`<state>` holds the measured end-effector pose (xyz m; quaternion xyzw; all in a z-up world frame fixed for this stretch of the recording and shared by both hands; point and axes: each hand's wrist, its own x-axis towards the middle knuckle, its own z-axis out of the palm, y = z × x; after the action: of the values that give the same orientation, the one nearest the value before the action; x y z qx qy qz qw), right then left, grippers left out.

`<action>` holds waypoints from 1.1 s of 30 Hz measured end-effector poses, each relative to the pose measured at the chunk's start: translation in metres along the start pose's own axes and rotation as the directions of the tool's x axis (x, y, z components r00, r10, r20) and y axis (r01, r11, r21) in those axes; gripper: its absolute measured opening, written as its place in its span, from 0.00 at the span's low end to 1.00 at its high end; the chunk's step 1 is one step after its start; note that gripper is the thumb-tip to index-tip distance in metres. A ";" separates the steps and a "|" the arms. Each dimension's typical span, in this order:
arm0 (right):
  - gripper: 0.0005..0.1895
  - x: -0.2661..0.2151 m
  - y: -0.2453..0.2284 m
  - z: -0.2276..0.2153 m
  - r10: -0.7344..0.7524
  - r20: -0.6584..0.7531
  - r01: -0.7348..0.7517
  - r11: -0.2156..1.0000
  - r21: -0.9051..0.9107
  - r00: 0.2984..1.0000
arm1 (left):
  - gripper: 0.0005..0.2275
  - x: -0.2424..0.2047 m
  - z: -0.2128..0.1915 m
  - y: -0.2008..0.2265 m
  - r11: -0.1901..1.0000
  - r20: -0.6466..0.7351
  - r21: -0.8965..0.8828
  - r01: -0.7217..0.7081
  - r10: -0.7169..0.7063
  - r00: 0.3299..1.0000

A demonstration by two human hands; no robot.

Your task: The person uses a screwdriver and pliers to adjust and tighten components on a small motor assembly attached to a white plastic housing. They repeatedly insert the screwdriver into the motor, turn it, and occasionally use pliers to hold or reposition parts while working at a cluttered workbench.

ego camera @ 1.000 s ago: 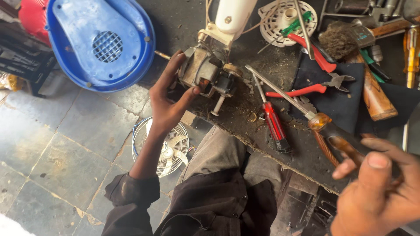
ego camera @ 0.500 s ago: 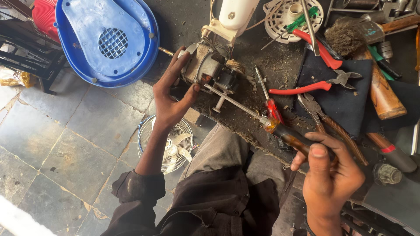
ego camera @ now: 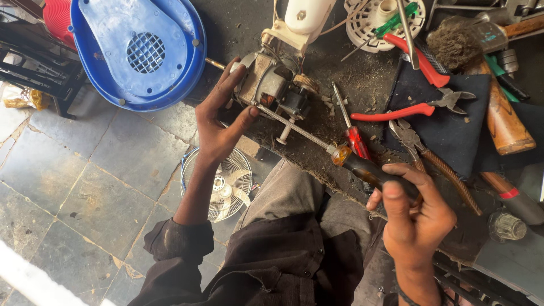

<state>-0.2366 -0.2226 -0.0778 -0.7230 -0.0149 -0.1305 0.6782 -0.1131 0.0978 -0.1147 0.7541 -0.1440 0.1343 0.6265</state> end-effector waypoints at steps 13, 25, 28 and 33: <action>0.20 0.012 -0.024 -0.004 0.005 0.176 0.045 0.959 -0.280 0.984 | 0.32 -0.001 -0.003 -0.008 0.999 -0.004 0.045 -0.001 0.001 1.000; 0.20 0.041 -0.056 0.007 -0.014 0.267 0.136 0.886 -0.443 0.964 | 0.26 0.088 -0.003 0.019 0.931 0.251 0.283 -0.231 0.161 0.955; 0.21 0.043 -0.059 0.008 -0.027 0.303 0.182 0.850 -0.495 0.953 | 0.28 0.094 0.007 0.017 0.978 0.293 0.173 -0.121 0.066 0.954; 0.22 0.058 -0.058 0.003 0.345 0.383 -0.144 0.874 -0.464 0.857 | 0.28 0.085 0.012 0.008 0.999 0.211 0.026 -0.045 0.039 0.977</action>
<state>-0.1920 -0.2242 -0.0091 -0.8572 -0.0504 0.1317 0.4952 -0.0378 0.0804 -0.0775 0.7703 -0.2234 0.0693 0.5933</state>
